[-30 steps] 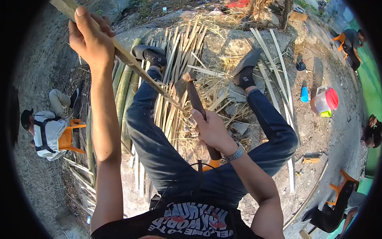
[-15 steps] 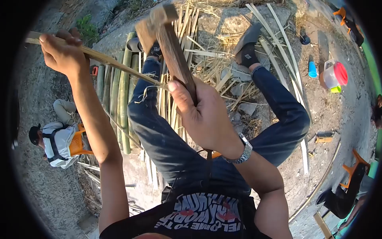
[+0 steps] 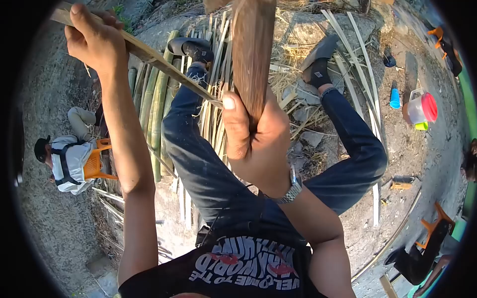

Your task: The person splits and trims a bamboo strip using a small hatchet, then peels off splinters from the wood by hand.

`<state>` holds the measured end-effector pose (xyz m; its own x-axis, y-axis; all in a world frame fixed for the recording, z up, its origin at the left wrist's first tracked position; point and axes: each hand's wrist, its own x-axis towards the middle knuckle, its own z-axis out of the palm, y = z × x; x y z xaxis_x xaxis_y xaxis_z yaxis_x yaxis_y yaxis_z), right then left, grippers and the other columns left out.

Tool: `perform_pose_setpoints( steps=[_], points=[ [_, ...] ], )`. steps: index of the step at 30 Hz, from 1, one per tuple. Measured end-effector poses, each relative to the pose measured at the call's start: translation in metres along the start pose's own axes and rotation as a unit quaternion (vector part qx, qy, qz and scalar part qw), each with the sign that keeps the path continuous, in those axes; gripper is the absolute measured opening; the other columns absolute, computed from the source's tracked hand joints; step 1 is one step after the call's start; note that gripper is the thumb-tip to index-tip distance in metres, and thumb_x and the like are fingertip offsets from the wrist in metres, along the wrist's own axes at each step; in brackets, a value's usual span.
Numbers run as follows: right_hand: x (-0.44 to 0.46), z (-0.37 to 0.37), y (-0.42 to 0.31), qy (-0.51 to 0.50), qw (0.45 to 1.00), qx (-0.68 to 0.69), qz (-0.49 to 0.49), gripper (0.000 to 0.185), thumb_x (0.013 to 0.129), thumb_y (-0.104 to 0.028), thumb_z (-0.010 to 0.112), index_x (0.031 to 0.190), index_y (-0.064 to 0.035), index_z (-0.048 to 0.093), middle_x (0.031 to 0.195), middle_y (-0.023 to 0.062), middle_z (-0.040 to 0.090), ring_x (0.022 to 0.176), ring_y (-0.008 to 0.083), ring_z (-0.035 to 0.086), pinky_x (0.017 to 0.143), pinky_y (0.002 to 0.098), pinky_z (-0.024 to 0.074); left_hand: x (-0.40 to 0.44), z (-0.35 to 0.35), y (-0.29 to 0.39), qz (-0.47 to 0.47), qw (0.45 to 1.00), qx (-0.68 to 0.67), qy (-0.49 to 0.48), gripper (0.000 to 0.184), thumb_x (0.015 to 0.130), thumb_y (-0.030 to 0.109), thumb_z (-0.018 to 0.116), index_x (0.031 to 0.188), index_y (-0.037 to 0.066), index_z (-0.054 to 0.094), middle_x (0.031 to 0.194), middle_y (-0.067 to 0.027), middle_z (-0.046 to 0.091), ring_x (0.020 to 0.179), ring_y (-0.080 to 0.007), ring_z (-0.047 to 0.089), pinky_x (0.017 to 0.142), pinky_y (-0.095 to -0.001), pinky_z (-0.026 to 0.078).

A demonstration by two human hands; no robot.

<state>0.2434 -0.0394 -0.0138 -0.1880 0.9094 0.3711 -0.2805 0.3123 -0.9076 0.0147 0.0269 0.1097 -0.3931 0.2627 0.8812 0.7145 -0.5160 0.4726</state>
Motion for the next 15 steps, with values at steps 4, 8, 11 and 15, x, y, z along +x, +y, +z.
perform_pose_setpoints(
  steps=[4, 8, 11, 15],
  points=[
    [-0.084, -0.020, 0.149, -0.194, 0.914, -0.276, 0.225, 0.035, 0.103, -0.034, 0.061, 0.103, 0.0016, 0.063, 0.066, 0.0156, 0.063, 0.055, 0.0288, 0.061, 0.054, 0.0427, 0.0462, -0.003, 0.001, -0.012, -0.002, 1.000, -0.006, 0.005, 0.046, 0.107, 0.045, 0.051, 0.085, 0.004, 0.048, 0.060, -0.0053, 0.055, 0.050, -0.0138, 0.055, 0.049, -0.0280, 0.048],
    [-0.145, -0.076, 0.239, -0.303, 0.819, -0.356, 0.334, 0.051, 0.104, -0.047, 0.054, 0.091, 0.0004, 0.067, 0.066, 0.0178, 0.064, 0.058, 0.0331, 0.062, 0.059, 0.0454, 0.0482, 0.004, -0.009, -0.015, -0.002, 0.999, -0.029, 0.016, 0.043, 0.107, 0.044, 0.051, 0.087, 0.006, 0.046, 0.059, -0.0036, 0.050, 0.047, -0.0121, 0.050, 0.049, -0.0287, 0.046],
    [-0.113, -0.064, 0.178, -0.203, 0.863, -0.275, 0.371, 0.053, 0.105, -0.048, 0.053, 0.083, -0.0002, 0.062, 0.062, 0.0155, 0.059, 0.057, 0.0296, 0.058, 0.058, 0.0436, 0.0436, 0.005, -0.031, -0.030, -0.029, 0.998, -0.044, 0.018, 0.043, 0.108, 0.043, 0.050, 0.085, 0.007, 0.044, 0.062, -0.0046, 0.049, 0.051, -0.0145, 0.048, 0.053, -0.0301, 0.043],
    [-0.023, -0.035, 0.081, -0.086, 0.939, 0.004, 0.334, 0.049, 0.109, -0.050, 0.044, 0.092, -0.0048, 0.055, 0.064, -0.0001, 0.053, 0.050, 0.0076, 0.049, 0.046, 0.0246, 0.0386, 0.021, -0.053, -0.073, -0.058, 0.996, -0.070, 0.018, 0.044, 0.108, 0.045, 0.049, 0.085, 0.007, 0.044, 0.062, -0.0048, 0.050, 0.053, -0.0147, 0.050, 0.052, -0.0302, 0.042]
  ],
)
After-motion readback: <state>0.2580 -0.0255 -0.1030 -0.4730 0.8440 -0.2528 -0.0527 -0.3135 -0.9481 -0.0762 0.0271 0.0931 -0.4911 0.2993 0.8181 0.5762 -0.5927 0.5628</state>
